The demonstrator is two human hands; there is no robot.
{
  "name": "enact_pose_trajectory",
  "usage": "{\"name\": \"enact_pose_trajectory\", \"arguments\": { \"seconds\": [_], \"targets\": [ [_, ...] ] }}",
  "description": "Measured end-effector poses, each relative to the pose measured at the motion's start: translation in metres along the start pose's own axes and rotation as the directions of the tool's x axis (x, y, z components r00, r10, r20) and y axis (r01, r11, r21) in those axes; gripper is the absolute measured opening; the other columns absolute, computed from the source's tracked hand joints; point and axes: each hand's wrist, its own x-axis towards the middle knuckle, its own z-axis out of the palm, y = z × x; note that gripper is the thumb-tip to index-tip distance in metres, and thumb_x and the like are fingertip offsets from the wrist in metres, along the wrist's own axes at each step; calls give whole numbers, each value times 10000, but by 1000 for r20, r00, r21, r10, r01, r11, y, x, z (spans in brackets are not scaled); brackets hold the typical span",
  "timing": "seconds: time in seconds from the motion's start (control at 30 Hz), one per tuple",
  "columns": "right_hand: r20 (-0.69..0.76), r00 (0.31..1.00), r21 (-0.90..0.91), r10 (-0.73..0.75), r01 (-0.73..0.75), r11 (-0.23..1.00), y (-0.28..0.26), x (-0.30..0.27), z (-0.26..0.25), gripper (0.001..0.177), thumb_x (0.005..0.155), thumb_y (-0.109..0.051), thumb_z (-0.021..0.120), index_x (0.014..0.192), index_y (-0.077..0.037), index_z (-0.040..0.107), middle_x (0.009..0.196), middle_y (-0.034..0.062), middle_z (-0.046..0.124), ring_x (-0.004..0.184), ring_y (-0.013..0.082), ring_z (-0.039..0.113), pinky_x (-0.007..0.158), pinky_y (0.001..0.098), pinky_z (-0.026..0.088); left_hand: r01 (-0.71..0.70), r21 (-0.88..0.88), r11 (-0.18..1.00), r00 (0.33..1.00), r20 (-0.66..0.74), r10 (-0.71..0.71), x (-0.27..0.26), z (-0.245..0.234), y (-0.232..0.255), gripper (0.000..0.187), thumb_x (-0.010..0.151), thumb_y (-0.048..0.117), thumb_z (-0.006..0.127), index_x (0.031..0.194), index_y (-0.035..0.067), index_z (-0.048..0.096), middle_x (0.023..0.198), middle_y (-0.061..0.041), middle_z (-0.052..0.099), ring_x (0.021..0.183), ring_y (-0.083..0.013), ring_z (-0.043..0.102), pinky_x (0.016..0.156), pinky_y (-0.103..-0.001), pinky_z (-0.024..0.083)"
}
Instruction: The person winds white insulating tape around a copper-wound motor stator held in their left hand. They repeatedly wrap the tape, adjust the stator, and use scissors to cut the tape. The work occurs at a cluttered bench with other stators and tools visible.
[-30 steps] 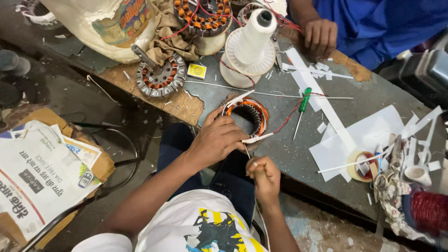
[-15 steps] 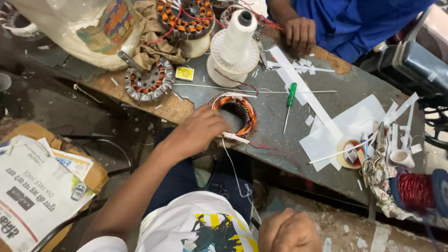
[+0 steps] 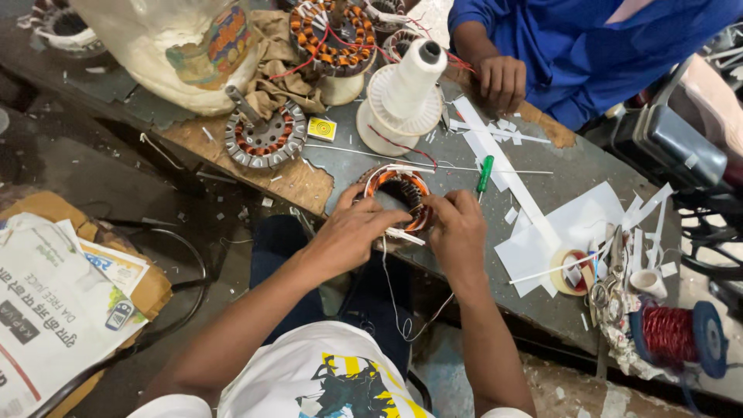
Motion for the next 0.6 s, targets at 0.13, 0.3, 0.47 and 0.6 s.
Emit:
{"name": "enact_pose_trajectory", "arguments": {
  "seconds": [0.13,0.3,0.47,0.6],
  "targets": [
    [30,999,-38,-27,29,999,-13,15,-10,326,727,91,698,997,-83,759,918,121,615,886,327,618,768,429,508,21,1,1000,1000,-23,-21,0,2,2,586,770,-107,608,1303,136,622,972,-77,732,1035,-268,649,1168,-536,292],
    [154,981,-54,-116,126,991,-23,20,-20,345,745,81,688,1038,-81,770,954,115,670,900,318,645,773,412,523,27,-18,999,1000,-2,-27,1,-1,3,572,766,-100,618,1287,138,619,970,-63,730,1041,-261,646,1165,-542,285],
    [163,973,-25,-162,168,986,-31,10,-31,355,790,87,668,1107,-46,755,968,111,689,894,310,648,823,417,531,21,-41,999,999,-31,-22,-1,0,5,578,767,-111,609,1302,105,585,1022,-59,723,1075,-258,632,1141,-534,297],
    [103,992,-50,-74,79,996,-34,12,-32,290,815,73,679,1077,-35,741,967,136,668,917,329,639,820,430,521,-5,-1,1000,1000,-20,5,-1,2,2,550,784,-106,613,1282,126,596,1004,-56,712,1078,-257,637,1120,-508,334]
  ]
}}
